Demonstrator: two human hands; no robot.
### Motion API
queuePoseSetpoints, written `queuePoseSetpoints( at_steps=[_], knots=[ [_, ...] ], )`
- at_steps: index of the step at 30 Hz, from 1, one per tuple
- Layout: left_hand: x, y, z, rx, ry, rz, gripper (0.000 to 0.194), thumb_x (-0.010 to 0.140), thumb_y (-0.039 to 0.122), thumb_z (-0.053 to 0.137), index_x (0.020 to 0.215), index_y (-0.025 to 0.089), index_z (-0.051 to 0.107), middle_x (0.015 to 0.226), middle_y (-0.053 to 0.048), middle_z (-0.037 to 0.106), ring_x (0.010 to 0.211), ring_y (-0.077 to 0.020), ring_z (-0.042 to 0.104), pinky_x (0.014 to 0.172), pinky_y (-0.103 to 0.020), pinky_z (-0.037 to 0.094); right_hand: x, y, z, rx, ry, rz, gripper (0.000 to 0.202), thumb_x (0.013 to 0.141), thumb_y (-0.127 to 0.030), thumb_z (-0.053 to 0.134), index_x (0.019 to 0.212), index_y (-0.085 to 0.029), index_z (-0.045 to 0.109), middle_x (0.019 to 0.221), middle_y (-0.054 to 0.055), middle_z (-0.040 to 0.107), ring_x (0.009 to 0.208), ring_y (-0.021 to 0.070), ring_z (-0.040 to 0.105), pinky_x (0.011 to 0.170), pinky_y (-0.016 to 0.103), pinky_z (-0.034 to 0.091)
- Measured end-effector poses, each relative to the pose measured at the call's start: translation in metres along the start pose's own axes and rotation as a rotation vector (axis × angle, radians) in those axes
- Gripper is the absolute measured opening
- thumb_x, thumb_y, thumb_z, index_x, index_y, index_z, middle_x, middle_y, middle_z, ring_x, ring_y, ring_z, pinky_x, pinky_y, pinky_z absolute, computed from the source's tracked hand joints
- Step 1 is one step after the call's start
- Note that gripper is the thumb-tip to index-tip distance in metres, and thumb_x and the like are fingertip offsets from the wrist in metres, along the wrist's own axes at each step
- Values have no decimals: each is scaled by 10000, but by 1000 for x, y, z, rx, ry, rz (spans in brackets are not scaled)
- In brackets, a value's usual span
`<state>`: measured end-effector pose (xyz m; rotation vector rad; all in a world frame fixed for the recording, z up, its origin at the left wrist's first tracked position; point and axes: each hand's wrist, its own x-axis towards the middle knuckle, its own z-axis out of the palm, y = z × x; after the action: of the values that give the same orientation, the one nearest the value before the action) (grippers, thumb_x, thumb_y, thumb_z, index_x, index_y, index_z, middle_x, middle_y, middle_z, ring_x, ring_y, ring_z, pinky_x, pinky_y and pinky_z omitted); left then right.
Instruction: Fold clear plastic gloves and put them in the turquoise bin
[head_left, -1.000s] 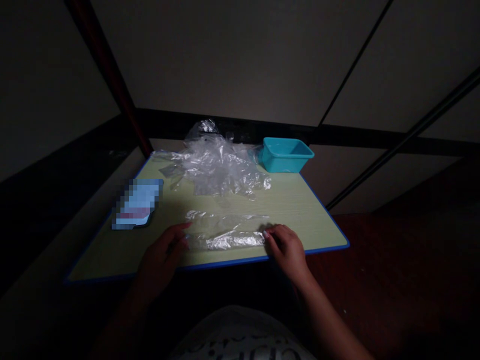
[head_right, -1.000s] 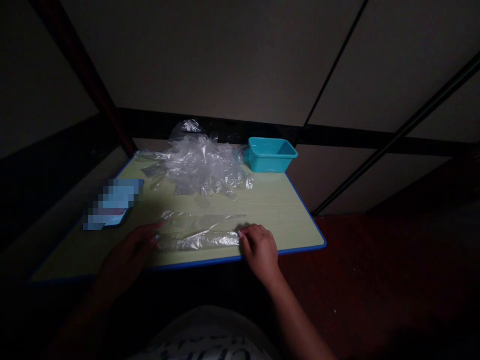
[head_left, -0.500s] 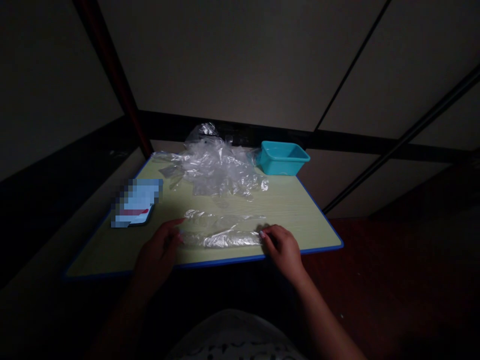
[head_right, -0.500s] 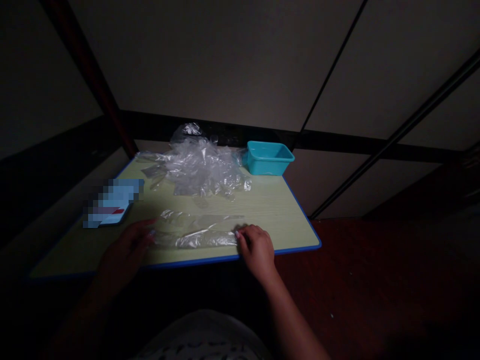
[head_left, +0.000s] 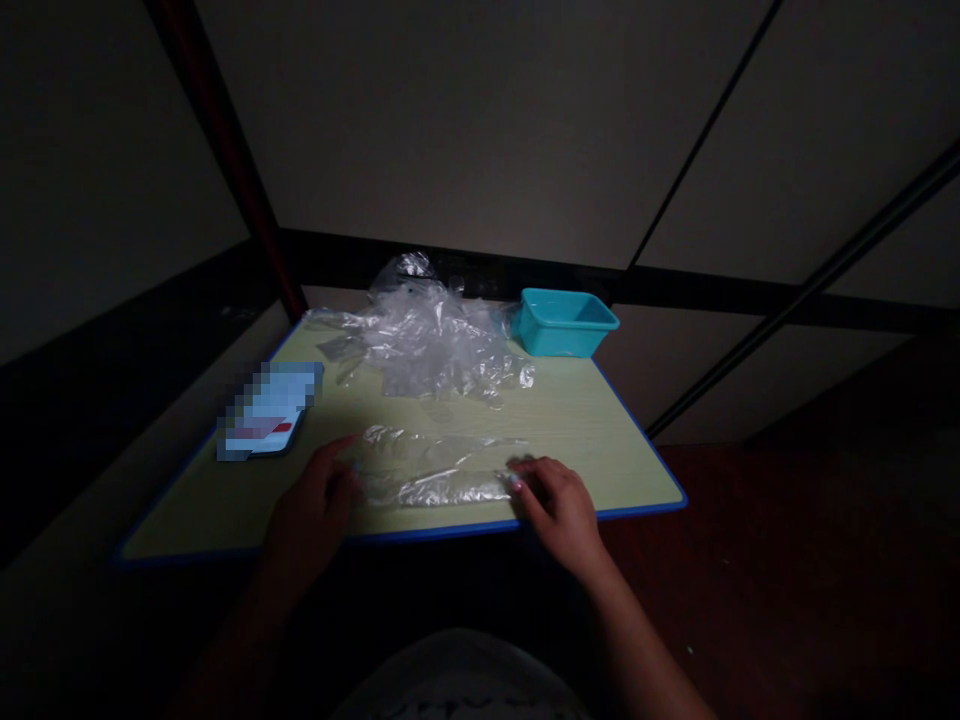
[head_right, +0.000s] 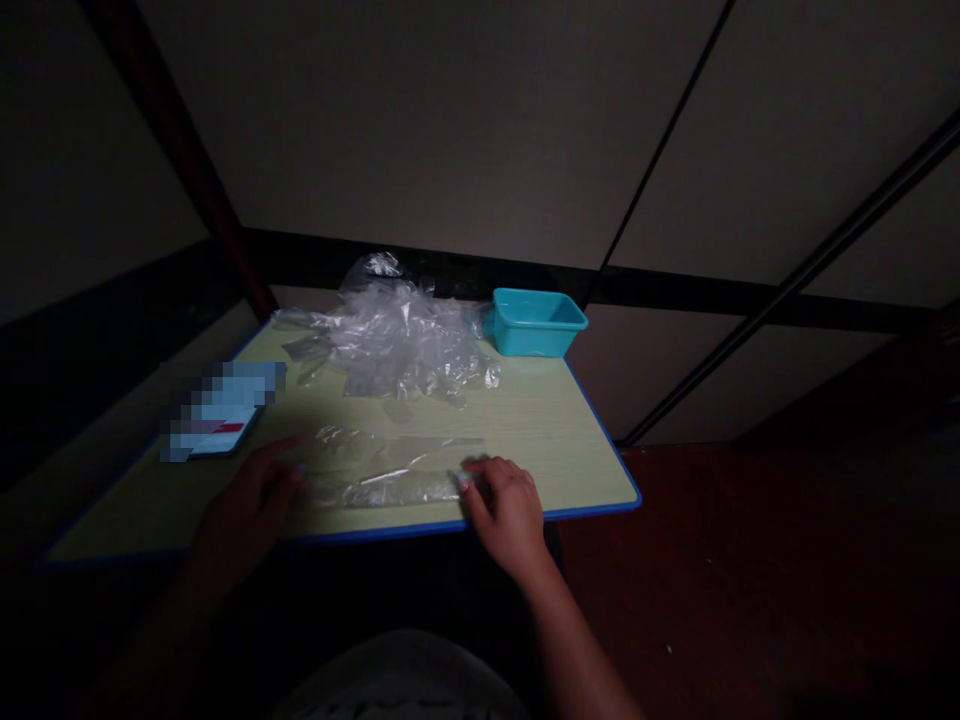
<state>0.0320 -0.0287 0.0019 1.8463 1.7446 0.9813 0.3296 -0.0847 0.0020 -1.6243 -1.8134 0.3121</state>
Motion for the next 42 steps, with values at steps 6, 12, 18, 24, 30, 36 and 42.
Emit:
queuePoseSetpoints(
  at_steps=[6,12,18,24,30,36,42],
  knots=[
    [-1,1,1,-8,62,-6,455,805,404,451,1190,202,587,833,-20,676,749,-204,643,721,-311,530,-1,5,3,4,29,-1,163,927,-280,484,943,-209,630,942,76,691,904,237,615,813,364,457],
    [-1,1,2,4,48,10,441,826,435,423,1125,181,623,1003,-77,687,904,-233,640,862,-367,512,-1,8,5,-15,42,7,150,921,-268,483,876,-206,613,865,75,678,832,235,610,754,350,459],
    [-1,1,2,14,48,16,440,831,439,416,1111,177,633,1036,-92,688,956,-249,630,907,-393,492,-1,6,4,-41,49,7,124,907,-264,502,837,-215,592,824,65,678,794,229,613,709,329,445],
    [0,1,3,24,27,36,427,843,439,421,1109,182,635,1034,-84,691,929,-245,637,886,-390,500,-3,3,3,-20,47,33,164,926,-320,497,917,-205,613,912,82,688,859,239,617,761,347,452],
    [-1,-1,3,-1,20,23,435,853,447,418,1125,178,626,1052,-85,683,941,-243,630,884,-383,492,-4,4,4,-18,86,-10,186,942,-294,463,831,-208,585,799,61,645,790,223,591,717,332,442],
    [-7,2,0,-67,5,2,428,850,456,428,1131,199,623,1052,-62,680,929,-223,627,870,-351,495,-8,5,-6,175,50,-111,140,936,-292,504,876,-222,609,861,60,648,849,213,598,756,333,458],
    [-9,1,-6,-124,4,20,406,835,448,461,1108,203,637,947,-37,687,858,-205,639,781,-311,517,-7,3,-16,214,-20,-160,144,912,-287,540,798,-223,600,790,48,641,796,210,587,742,341,457]
  ],
)
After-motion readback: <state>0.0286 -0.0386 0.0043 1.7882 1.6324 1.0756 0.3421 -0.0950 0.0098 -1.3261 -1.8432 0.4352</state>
